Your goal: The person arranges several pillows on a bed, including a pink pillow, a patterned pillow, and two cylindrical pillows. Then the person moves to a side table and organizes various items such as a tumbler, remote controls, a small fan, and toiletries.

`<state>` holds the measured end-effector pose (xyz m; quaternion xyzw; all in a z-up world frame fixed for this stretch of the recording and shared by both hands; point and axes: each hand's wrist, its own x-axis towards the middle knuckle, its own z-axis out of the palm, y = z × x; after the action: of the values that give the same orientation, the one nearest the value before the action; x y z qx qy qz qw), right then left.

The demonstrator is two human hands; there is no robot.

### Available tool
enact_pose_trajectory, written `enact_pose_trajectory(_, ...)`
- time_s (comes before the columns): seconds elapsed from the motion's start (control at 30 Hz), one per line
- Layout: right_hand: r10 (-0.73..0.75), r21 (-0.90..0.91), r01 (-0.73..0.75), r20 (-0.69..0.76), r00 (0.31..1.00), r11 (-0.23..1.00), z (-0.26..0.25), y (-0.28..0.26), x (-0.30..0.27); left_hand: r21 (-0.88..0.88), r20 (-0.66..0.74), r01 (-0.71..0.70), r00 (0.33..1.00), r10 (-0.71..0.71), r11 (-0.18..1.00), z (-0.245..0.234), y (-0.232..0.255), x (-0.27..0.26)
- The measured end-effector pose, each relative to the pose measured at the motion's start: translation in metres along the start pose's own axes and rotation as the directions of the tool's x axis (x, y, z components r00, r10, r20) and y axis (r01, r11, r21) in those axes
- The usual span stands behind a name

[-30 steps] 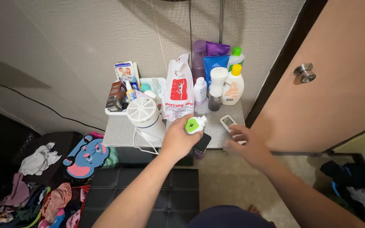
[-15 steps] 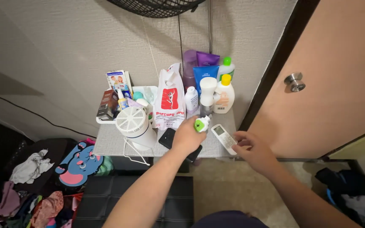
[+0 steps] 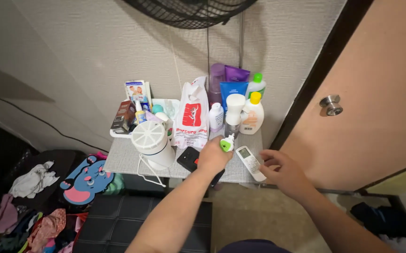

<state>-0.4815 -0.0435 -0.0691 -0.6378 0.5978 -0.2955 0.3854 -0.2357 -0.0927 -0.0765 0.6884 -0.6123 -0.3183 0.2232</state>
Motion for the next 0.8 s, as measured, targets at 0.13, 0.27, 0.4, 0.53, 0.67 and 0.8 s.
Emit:
enact_pose_trajectory(0.13,-0.019,0.028,0.02,-0.014,1.0,0.999,0.01,0.013,0.006,-0.04,-0.017,-0.029,0.999,0.029,0.999,-0.002,0.001,-0.004)
enact_pose_trajectory(0.27,-0.031,0.013,0.032,-0.018,0.999,0.999,0.016,0.015,0.009,-0.053,-0.043,-0.057,0.998,0.055,0.997,0.001,0.001,-0.005)
enact_pose_trajectory(0.4,-0.009,0.011,0.009,-0.001,1.0,1.0,0.019,-0.014,0.004,-0.046,-0.07,-0.081,0.995,0.078,0.996,0.01,-0.008,0.005)
enact_pose_trajectory(0.53,-0.039,0.017,0.039,-0.005,0.999,0.999,0.03,-0.005,0.01,-0.038,-0.039,-0.071,0.997,0.07,0.997,0.0,-0.001,-0.006)
enact_pose_trajectory(0.67,0.267,-0.019,-0.266,0.03,0.963,0.964,0.026,-0.07,-0.014,0.019,0.004,-0.08,0.997,0.08,0.997,-0.043,0.03,-0.044)
enact_pose_trajectory(0.8,0.142,-0.061,-0.14,0.036,0.989,0.988,0.038,-0.043,0.004,0.237,-0.235,-0.451,0.833,0.501,0.86,-0.052,-0.022,-0.04)
